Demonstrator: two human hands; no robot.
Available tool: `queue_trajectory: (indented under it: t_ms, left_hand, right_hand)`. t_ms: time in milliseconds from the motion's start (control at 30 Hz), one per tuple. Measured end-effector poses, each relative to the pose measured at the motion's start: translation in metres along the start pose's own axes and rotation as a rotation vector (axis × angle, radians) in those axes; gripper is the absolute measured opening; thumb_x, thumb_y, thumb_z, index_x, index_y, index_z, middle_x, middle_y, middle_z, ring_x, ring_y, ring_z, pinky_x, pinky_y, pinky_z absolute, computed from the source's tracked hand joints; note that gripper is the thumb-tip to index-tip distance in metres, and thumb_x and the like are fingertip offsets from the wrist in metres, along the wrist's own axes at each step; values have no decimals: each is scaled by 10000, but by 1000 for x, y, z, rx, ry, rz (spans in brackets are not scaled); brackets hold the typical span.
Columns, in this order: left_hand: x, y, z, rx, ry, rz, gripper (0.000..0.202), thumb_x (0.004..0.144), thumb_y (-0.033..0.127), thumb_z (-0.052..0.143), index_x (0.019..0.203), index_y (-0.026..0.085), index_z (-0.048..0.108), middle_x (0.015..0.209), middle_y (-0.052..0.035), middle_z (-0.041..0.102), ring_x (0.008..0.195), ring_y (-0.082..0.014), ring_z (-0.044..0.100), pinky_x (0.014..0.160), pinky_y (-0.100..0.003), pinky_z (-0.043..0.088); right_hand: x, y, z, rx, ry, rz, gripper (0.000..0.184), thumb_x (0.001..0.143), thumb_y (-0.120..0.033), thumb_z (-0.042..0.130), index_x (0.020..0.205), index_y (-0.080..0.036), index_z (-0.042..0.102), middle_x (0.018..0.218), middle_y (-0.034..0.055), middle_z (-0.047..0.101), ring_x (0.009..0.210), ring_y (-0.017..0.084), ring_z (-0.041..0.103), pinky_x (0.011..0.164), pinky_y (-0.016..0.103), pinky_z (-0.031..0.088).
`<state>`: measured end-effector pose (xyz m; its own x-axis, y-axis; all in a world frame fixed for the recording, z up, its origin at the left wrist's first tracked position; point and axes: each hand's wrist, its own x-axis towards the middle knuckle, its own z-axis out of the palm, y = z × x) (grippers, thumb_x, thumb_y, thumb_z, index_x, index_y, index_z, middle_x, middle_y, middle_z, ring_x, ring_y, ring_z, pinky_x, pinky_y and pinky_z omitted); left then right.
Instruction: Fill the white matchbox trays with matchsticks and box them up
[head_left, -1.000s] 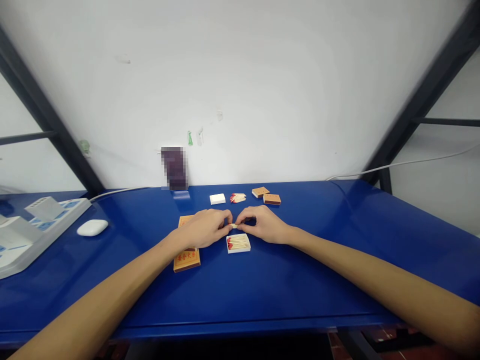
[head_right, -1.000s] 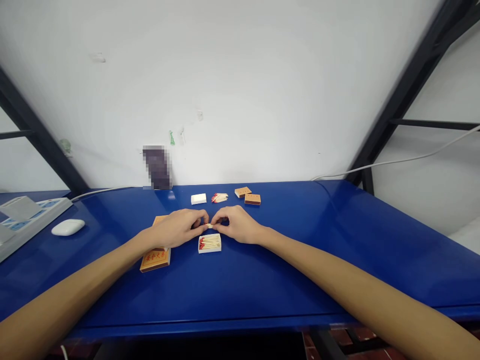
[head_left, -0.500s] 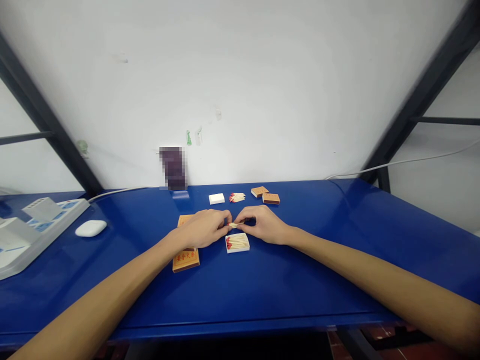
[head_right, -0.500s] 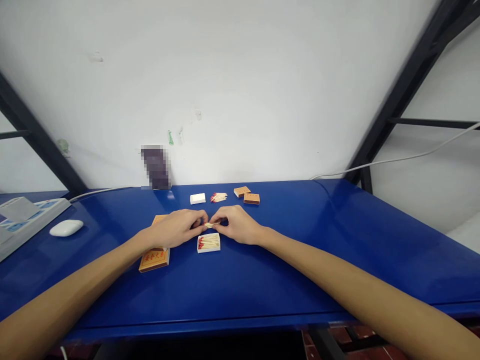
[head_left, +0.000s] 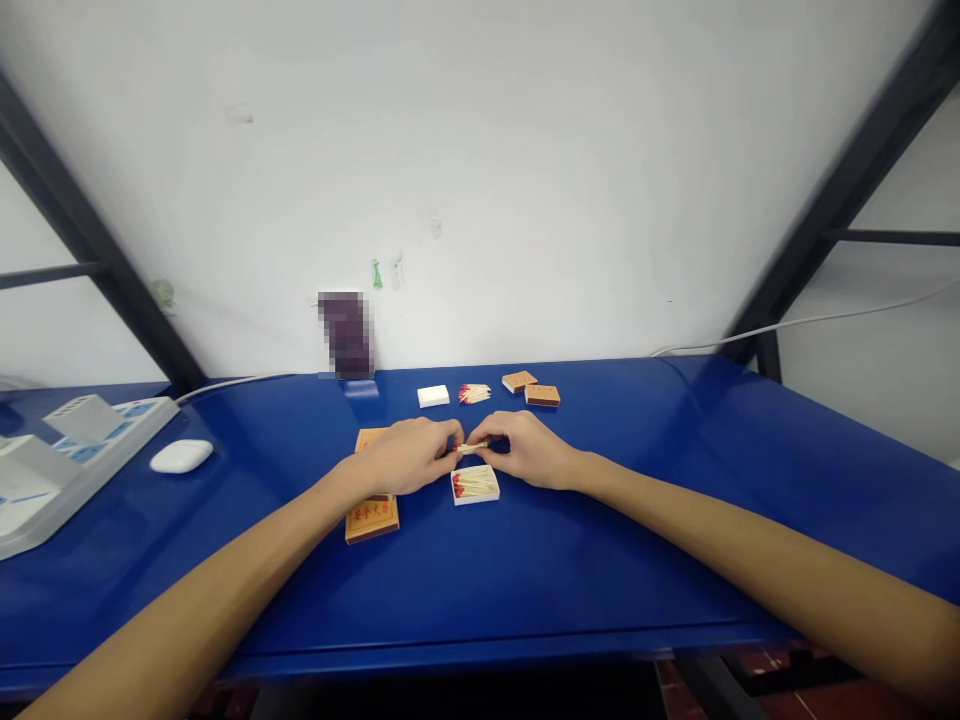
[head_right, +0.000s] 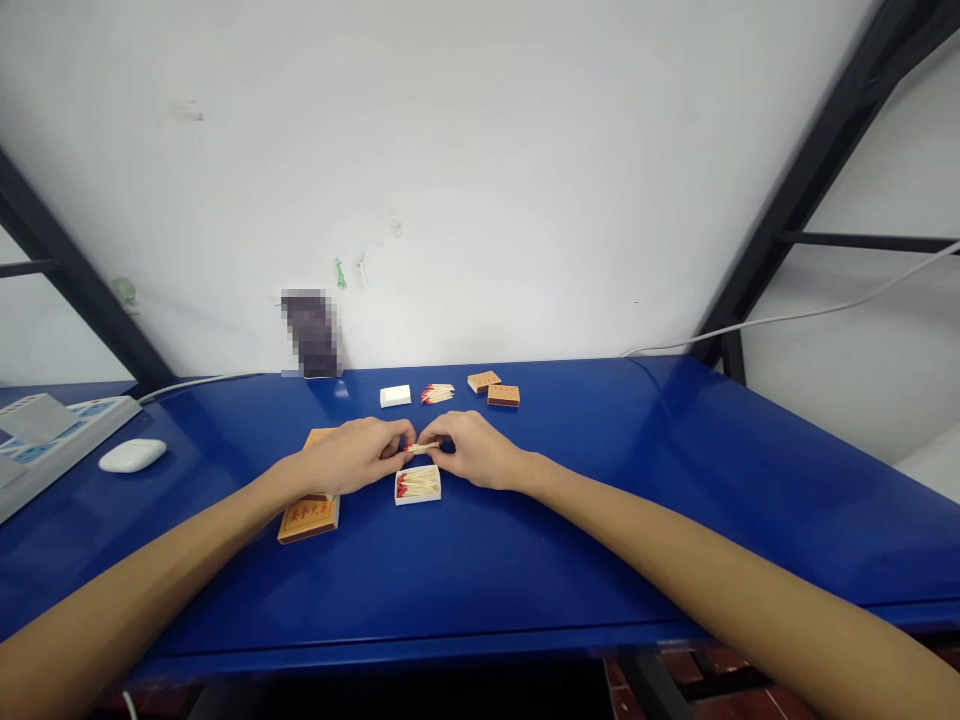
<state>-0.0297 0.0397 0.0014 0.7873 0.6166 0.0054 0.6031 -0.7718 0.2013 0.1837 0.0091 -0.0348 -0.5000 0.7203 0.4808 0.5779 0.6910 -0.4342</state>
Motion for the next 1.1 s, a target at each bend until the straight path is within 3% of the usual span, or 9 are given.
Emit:
queue_trajectory:
  t_ms: [833, 1100]
  left_hand:
    - [0, -2, 2, 34, -10, 21, 257, 985, 390, 359, 1004, 220, 551, 699, 0, 600, 606, -170, 534, 545, -284, 298]
    - [0, -1, 1, 28, -7, 16, 257, 990, 401, 357, 1005, 226, 544, 701, 2, 594, 613, -170, 540, 546, -288, 308]
  right_hand:
    - [1, -1, -2, -9, -14, 9, 134, 874, -166, 602, 955, -187, 707, 881, 45, 730, 794, 170, 653, 710, 280, 487]
    - [1, -3, -2, 26, -23, 25, 136, 849, -124, 586, 914, -175, 695, 821, 35, 708, 708, 144, 616, 658, 255, 472]
